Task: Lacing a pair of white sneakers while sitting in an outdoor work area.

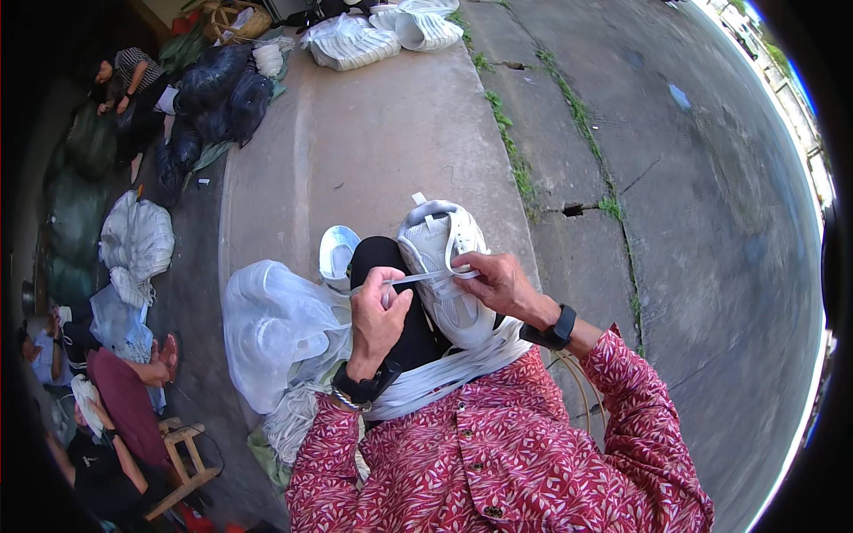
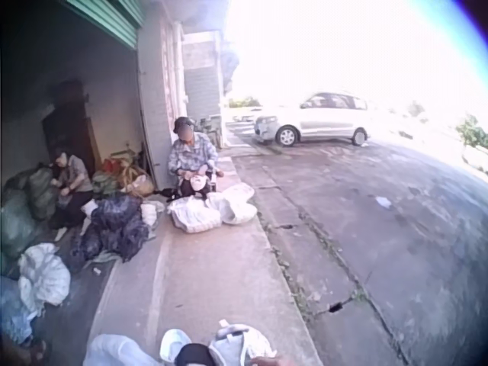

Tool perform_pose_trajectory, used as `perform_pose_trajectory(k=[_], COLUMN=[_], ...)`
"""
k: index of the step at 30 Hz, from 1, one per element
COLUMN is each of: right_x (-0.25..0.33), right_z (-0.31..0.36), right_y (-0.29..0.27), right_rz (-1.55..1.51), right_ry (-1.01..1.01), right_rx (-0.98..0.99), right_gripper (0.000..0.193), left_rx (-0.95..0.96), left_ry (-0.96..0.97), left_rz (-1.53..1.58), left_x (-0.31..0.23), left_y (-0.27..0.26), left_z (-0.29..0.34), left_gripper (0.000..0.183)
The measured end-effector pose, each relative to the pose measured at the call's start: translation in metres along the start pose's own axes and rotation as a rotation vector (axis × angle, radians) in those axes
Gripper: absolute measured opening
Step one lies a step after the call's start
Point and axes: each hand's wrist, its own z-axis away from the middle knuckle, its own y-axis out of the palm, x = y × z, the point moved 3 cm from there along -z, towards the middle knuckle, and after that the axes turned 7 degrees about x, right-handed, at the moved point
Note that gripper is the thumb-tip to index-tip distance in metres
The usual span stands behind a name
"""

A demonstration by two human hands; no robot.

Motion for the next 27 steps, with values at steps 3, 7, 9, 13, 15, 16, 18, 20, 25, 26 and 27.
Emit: perform_pose_trajectory(k=[3,7,9,13,15,16,18,20,25,26,27], right_x=[0.01,0.009,0.003,0.0,0.002,0.005,0.012,0.017,0.012,0.011,0.011], right_z=[-0.006,-0.006,-0.005,-0.002,0.0,0.002,0.006,0.005,-0.001,-0.003,-0.004], right_y=[-0.002,-0.01,-0.022,-0.038,-0.038,-0.035,-0.022,-0.011,-0.003,-0.003,-0.003], right_rz=[0.154,0.362,0.38,0.31,0.242,0.181,0.121,0.199,0.245,0.252,0.253], right_ry=[-0.096,-0.152,-0.123,-0.101,-0.072,-0.093,-0.128,-0.194,-0.126,-0.125,-0.125], right_rx=[-0.003,0.044,0.031,-0.034,-0.085,-0.076,-0.009,-0.016,0.024,0.062,0.064], right_gripper=[0.015,0.013,0.013,0.013,0.012,0.011,0.008,0.013,0.017,0.017,0.017], left_rx=[0.051,0.081,0.123,0.13,0.01,0.005,0.035,0.001,-0.075,-0.065,-0.056], left_ry=[0.174,0.064,0.068,0.123,0.122,0.144,0.192,0.212,0.226,0.19,0.153], left_rz=[-0.257,-0.471,-0.506,-0.439,-0.216,-0.213,-0.214,-0.268,-0.338,-0.364,-0.389], left_x=[-0.012,-0.008,-0.006,-0.004,-0.003,-0.002,-0.002,-0.002,-0.005,-0.005,-0.006], left_y=[0.034,0.044,0.041,0.036,0.034,0.036,0.041,0.044,0.047,0.047,0.048], left_z=[-0.005,-0.013,-0.014,-0.012,-0.01,-0.01,-0.01,-0.011,-0.014,-0.016,-0.017], left_gripper=[0.035,0.034,0.031,0.03,0.022,0.022,0.014,0.013,0.012,0.012,0.012])
